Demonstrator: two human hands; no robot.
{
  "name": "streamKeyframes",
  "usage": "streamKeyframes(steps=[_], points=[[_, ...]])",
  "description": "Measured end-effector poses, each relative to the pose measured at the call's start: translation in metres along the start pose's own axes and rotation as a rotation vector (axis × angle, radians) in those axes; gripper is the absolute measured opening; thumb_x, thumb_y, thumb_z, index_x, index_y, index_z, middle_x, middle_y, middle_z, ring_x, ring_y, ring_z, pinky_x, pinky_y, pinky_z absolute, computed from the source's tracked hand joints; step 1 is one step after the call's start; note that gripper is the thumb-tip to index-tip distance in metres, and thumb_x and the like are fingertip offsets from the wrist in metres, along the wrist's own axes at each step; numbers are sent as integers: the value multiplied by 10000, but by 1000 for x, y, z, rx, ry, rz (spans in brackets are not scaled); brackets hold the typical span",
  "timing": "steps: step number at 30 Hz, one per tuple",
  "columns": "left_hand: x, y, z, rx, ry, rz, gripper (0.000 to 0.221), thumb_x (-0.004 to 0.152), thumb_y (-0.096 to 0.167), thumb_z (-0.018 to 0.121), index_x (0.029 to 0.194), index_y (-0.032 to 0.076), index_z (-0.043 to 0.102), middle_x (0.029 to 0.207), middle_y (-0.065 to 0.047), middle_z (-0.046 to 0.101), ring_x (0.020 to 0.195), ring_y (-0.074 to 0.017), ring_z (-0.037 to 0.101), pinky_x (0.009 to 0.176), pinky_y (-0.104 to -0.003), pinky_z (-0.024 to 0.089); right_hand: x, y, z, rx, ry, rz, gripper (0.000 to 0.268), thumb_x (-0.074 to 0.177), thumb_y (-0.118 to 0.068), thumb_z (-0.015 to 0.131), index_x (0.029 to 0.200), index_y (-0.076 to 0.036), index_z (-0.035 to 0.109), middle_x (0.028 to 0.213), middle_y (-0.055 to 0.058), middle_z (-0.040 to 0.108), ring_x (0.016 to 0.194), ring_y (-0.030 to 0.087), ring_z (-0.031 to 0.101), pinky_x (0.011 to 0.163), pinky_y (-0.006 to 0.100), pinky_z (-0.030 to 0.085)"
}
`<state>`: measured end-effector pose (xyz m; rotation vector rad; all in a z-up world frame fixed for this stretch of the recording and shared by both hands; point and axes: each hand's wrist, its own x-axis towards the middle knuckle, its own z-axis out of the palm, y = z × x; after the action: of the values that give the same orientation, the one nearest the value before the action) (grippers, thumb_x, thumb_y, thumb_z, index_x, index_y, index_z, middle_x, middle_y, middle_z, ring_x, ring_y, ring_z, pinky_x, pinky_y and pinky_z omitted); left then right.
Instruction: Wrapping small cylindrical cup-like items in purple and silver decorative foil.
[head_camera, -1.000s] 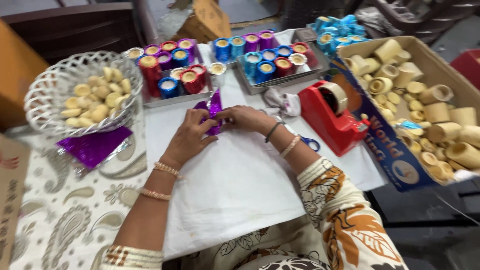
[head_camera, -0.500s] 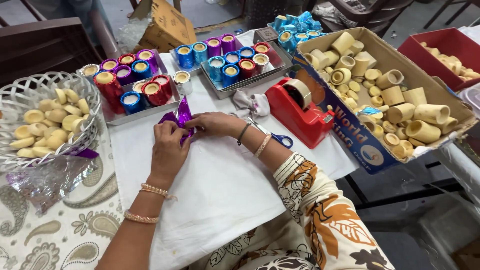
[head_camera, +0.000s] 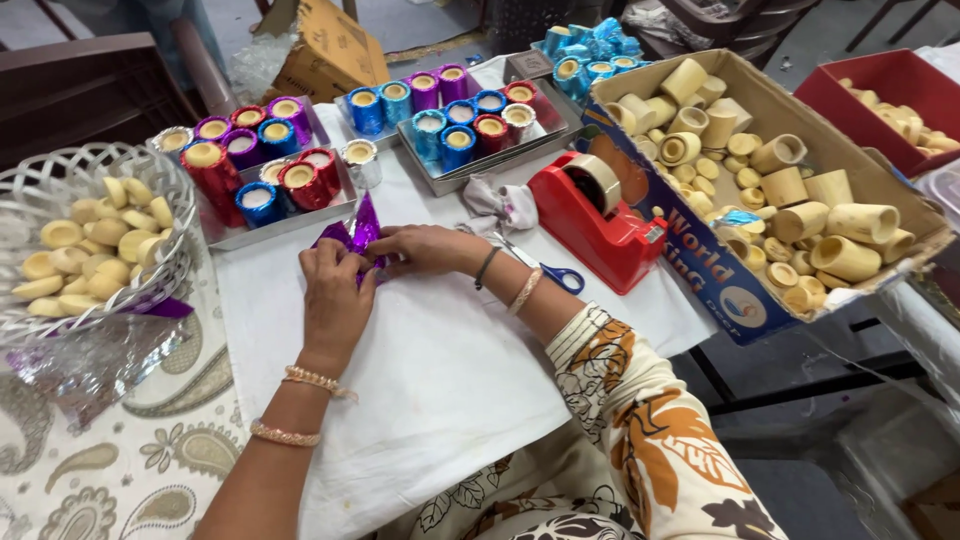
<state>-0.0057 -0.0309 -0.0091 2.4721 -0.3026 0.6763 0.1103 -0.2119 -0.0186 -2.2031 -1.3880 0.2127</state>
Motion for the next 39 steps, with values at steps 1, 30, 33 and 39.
streamKeyframes(steps=[1, 30, 33, 39], points=[[1, -1, 2, 8, 3, -11, 145, 806, 69, 808, 912, 4, 734, 1138, -136, 557, 1115, -326, 472, 982, -430, 469, -2, -2, -3, 6, -7, -11, 373, 944, -219, 721, 1287, -94, 642, 1127, 101, 657, 971, 249, 675, 846, 406, 551], [6, -34, -27, -32, -310, 128, 513, 650, 253, 924, 1087, 87, 711, 1306, -75, 484, 1222, -316, 429, 1091, -437, 455, -5, -53, -29, -150, 2, 185, 291, 897, -279, 708, 1183, -225, 692, 1270, -34, 627, 1139, 243, 641, 863, 436, 560], [7, -27, -31, -38, -233, 166, 501, 658, 223, 923, 1102, 115, 719, 1253, -68, 500, 1179, -311, 465, 1054, -442, 476, -5, -45, -25, -162, 7, 161, 312, 891, -275, 714, 1198, -229, 687, 1271, -31, 624, 1145, 249, 637, 865, 439, 558], [5, -29, -23, -9, -138, 216, 424, 653, 215, 922, 1024, 118, 742, 1259, -69, 510, 1177, -309, 463, 1045, -424, 480, -3, -47, -27, -140, -22, 193, 337, 902, -278, 705, 1233, -227, 667, 1277, -6, 609, 1106, 258, 644, 864, 444, 550]])
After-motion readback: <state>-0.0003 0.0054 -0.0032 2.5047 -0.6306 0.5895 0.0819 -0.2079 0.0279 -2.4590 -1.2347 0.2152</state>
